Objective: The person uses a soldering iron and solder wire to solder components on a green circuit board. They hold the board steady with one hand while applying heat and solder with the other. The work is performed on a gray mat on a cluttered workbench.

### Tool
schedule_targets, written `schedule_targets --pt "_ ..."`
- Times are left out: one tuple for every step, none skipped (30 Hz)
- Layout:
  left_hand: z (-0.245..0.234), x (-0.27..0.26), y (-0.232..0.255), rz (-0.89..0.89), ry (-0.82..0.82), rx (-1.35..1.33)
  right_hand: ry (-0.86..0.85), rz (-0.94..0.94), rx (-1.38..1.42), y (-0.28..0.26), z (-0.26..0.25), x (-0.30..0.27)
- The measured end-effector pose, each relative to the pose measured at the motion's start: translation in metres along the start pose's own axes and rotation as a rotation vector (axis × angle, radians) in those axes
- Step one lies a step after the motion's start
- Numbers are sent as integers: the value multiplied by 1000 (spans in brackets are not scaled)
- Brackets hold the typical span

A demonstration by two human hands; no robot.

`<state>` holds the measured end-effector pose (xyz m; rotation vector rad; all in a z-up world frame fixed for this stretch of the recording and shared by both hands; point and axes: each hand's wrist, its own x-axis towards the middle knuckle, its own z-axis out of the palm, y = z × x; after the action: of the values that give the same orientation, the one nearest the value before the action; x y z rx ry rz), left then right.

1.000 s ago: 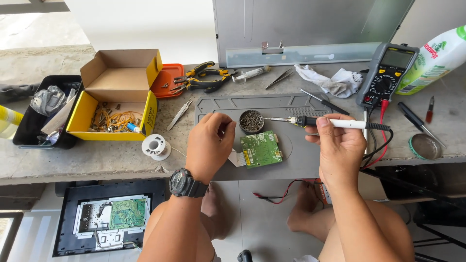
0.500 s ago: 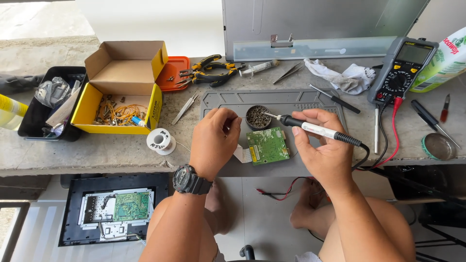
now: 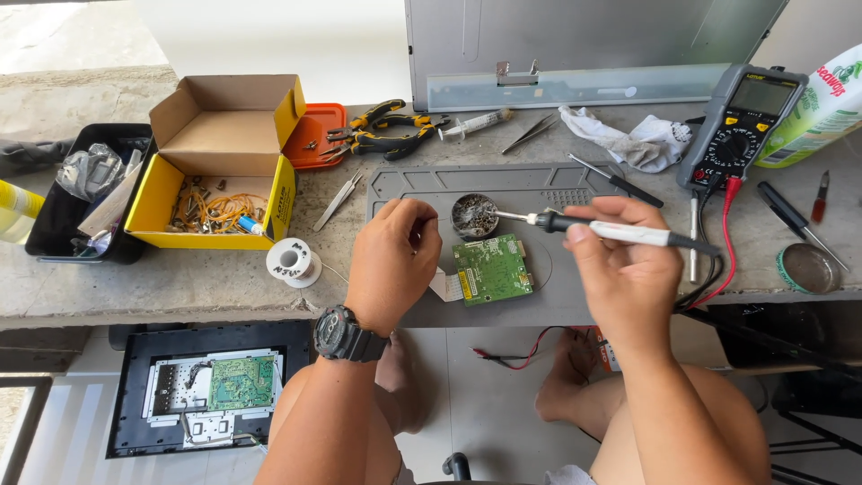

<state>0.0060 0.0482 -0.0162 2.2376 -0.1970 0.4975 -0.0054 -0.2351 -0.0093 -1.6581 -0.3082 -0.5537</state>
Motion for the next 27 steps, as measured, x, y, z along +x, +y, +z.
schedule_targets --pt "-1 0 0 -1 0 0 0 0 0 3 -2 1" --pt "-2 0 -1 3 2 -18 72 112 83 7 -3 2" --pt "-2 0 -1 9 3 -38 147 224 164 10 -6 2" --pt "-3 0 0 10 0 -40 150 224 162 15 -9 3" --pt "-4 0 1 23 -7 -89 192 292 256 19 -12 4" --pt "-5 0 2 36 -14 -137 234 359 351 24 -14 5" --pt "-4 1 3 36 -16 -138 235 359 350 27 -17 6" --pt "-3 1 3 30 -16 -176 253 386 380 29 -20 7" --pt "-2 1 4 24 -15 -212 270 414 410 31 -22 7" --pt "-3 1 5 24 -16 -212 270 414 410 32 -23 8" --pt "-3 0 6 14 -22 -235 284 420 416 33 -24 8" --pt "-2 0 7 5 -28 -258 299 426 422 34 -25 8" --pt "-3 0 9 4 -30 -259 300 427 421 35 -27 8" --pt "-4 0 10 22 -26 -253 299 425 428 36 -28 7" --pt "-4 1 11 40 -22 -246 299 424 435 38 -29 7" --pt "-4 1 10 40 -24 -247 300 425 434 38 -30 7" --pt "-3 1 9 31 -29 -237 302 425 434 39 -31 7" --pt "-2 1 8 22 -35 -228 304 425 433 40 -32 6" --pt "-3 1 9 22 -36 -227 305 425 433 41 -32 6" --pt "-3 1 10 22 -38 -203 307 422 433 43 -32 6" --pt "-4 0 11 23 -41 -179 310 419 433 44 -32 6" --pt "-4 0 12 23 -42 -178 310 420 433 43 -30 6" --pt "-3 0 13 15 -46 -188 307 409 421 41 -29 5" --pt "-3 -1 13 8 -51 -197 303 398 410 40 -28 5" --pt "-4 -1 17 8 -52 -197 304 399 409 40 -25 4" --pt "-5 -2 21 -10 -49 -195 284 355 343 39 -22 3" --pt "-6 -2 25 -28 -46 -194 265 311 276 39 -20 2"
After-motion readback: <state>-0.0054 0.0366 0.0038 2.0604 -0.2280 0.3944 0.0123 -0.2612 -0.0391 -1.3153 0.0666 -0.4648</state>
